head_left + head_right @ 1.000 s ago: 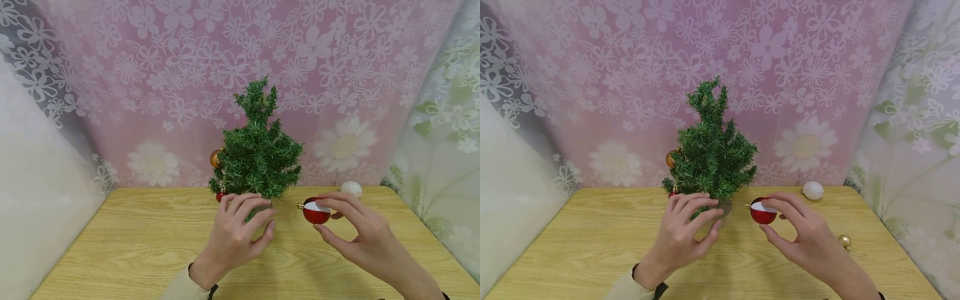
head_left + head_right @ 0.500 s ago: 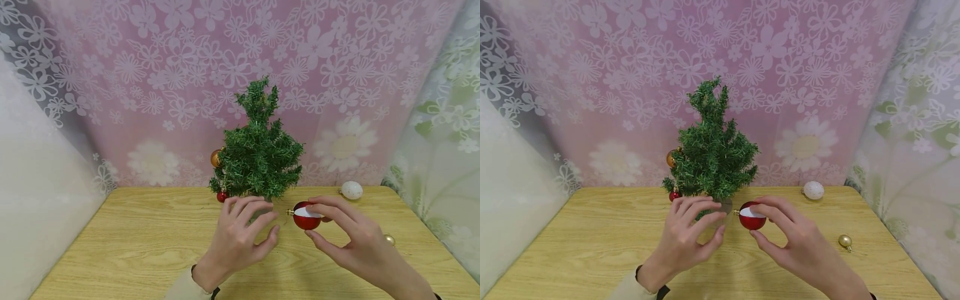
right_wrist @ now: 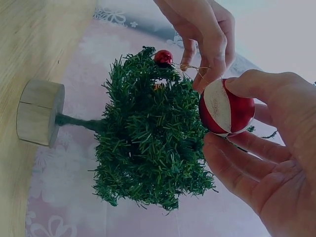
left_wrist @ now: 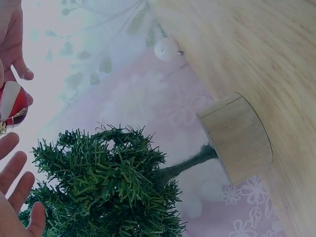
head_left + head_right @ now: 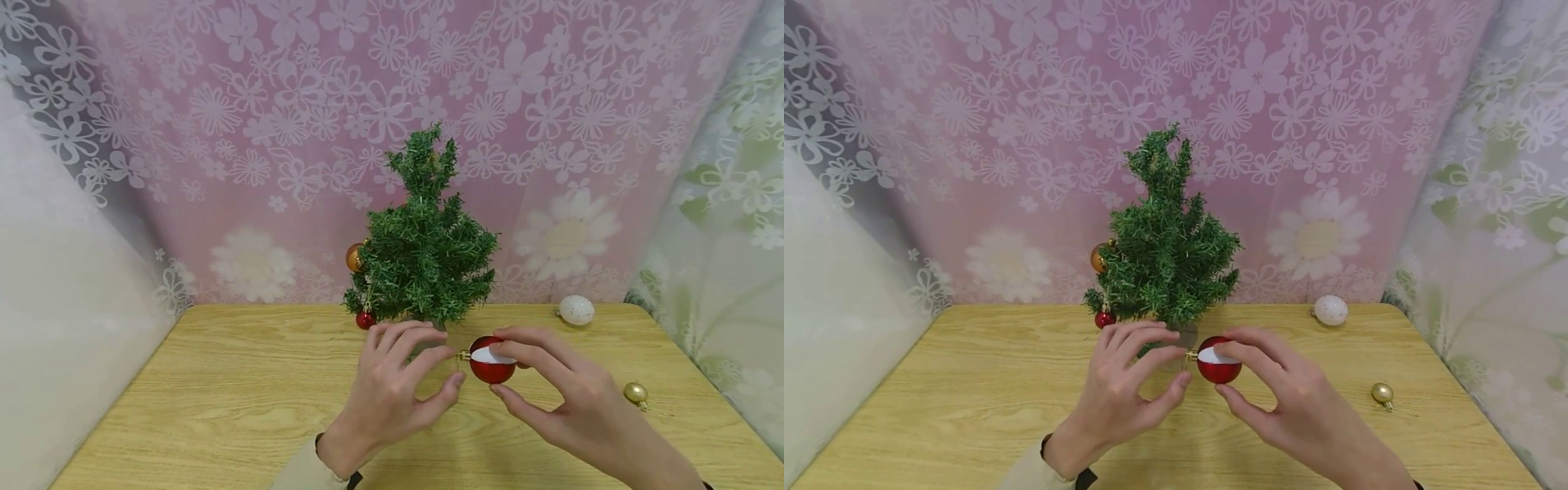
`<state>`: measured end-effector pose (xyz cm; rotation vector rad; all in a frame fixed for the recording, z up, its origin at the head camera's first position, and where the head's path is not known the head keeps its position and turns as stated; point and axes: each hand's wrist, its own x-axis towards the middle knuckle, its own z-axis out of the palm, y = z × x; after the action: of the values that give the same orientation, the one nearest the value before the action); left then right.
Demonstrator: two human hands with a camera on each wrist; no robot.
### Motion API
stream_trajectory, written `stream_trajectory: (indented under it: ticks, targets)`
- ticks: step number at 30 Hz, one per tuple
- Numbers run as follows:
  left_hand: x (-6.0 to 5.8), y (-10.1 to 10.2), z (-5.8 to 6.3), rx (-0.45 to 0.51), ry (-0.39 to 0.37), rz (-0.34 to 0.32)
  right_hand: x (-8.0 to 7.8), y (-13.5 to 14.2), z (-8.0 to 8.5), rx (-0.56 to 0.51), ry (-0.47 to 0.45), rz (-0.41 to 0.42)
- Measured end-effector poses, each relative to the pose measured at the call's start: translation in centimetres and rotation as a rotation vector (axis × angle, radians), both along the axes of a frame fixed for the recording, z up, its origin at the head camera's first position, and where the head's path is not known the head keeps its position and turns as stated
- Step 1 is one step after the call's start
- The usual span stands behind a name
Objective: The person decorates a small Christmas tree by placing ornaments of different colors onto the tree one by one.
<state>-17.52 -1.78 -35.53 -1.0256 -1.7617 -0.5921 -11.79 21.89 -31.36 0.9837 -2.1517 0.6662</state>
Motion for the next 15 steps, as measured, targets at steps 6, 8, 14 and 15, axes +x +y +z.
stream_trajectory:
  ticks: [6,8,14,15]
  targets:
    - [0.06,0.03,0.04,-0.005,-0.029,0.008,-0.22,-0.1,-0.12,0.003,0.044,0.005]
    - [0.07,0.02,0.01,-0.002,-0.028,0.009,-0.37,-0.14,-0.15,0.0,0.076,0.009]
    - [0.07,-0.02,-0.07,0.03,-0.021,-0.016,-0.06,-0.02,-0.19,0.028,0.016,-0.023]
    - [0.05,-0.03,-0.08,0.035,-0.012,-0.018,-0.01,0.0,-0.22,0.032,0.003,-0.026]
